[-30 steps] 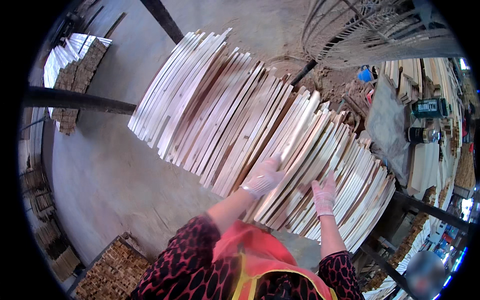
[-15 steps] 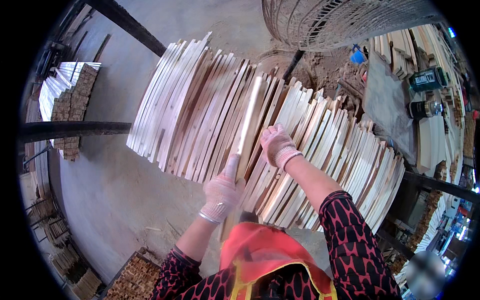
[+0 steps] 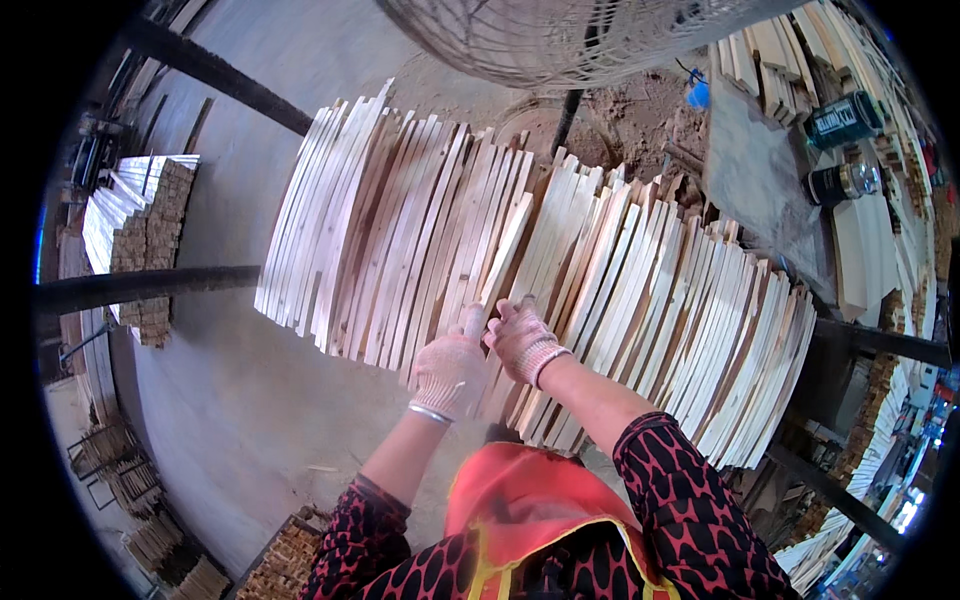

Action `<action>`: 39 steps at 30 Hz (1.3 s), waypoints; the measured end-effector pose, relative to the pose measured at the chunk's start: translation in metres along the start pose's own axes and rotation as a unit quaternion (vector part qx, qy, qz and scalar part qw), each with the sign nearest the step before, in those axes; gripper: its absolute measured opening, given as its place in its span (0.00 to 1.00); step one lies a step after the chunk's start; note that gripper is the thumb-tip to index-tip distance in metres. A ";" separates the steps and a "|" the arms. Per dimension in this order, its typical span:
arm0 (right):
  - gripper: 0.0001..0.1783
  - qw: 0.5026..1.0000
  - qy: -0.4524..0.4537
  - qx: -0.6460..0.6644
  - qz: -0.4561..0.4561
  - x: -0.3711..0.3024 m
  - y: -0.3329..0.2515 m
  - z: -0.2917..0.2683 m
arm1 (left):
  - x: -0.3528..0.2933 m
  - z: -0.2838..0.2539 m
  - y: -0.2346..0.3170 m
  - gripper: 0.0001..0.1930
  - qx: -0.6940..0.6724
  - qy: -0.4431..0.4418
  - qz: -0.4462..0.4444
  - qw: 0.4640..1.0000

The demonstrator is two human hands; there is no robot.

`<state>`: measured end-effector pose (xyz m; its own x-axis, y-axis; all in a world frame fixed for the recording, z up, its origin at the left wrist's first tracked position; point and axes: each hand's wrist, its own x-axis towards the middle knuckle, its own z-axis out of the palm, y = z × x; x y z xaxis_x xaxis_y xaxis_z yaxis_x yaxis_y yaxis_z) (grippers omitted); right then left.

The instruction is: The person sorts wooden planks on a metal table, picking them up and arranging them into neat stacks. They then carry a stack of planks to a nearby rack and place them on top of other wood. The person returns to the table to continue sorting the remaining planks.

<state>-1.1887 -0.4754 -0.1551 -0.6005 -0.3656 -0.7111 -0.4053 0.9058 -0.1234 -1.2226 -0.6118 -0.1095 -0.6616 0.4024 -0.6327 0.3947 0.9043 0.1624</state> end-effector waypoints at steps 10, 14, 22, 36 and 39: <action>0.28 0.884 0.251 0.393 -0.030 -0.146 -0.033 0.079 | 0.072 0.065 0.014 0.33 0.031 0.143 0.088 0.985; 0.31 0.840 0.249 0.470 0.105 -0.194 -0.034 0.127 | 0.064 0.075 0.021 0.34 0.046 0.169 0.127 0.976; 0.33 0.773 0.265 0.551 0.171 -0.208 -0.026 0.164 | 0.067 0.055 0.017 0.40 0.029 0.103 0.106 0.989; 0.32 0.768 0.240 0.555 0.212 -0.186 -0.012 0.154 | 0.045 0.098 0.015 0.43 0.098 0.201 0.083 0.971; 0.34 0.766 0.363 0.446 0.288 -0.154 0.009 0.167 | 0.053 0.080 0.009 0.44 0.050 0.134 0.106 0.984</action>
<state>-0.9848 -0.3752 -0.1620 -0.8592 0.4196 -0.2927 0.5077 0.6295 -0.5881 -1.2034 -0.5936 -0.2021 -0.6966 0.6154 -0.3689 0.5939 0.7830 0.1850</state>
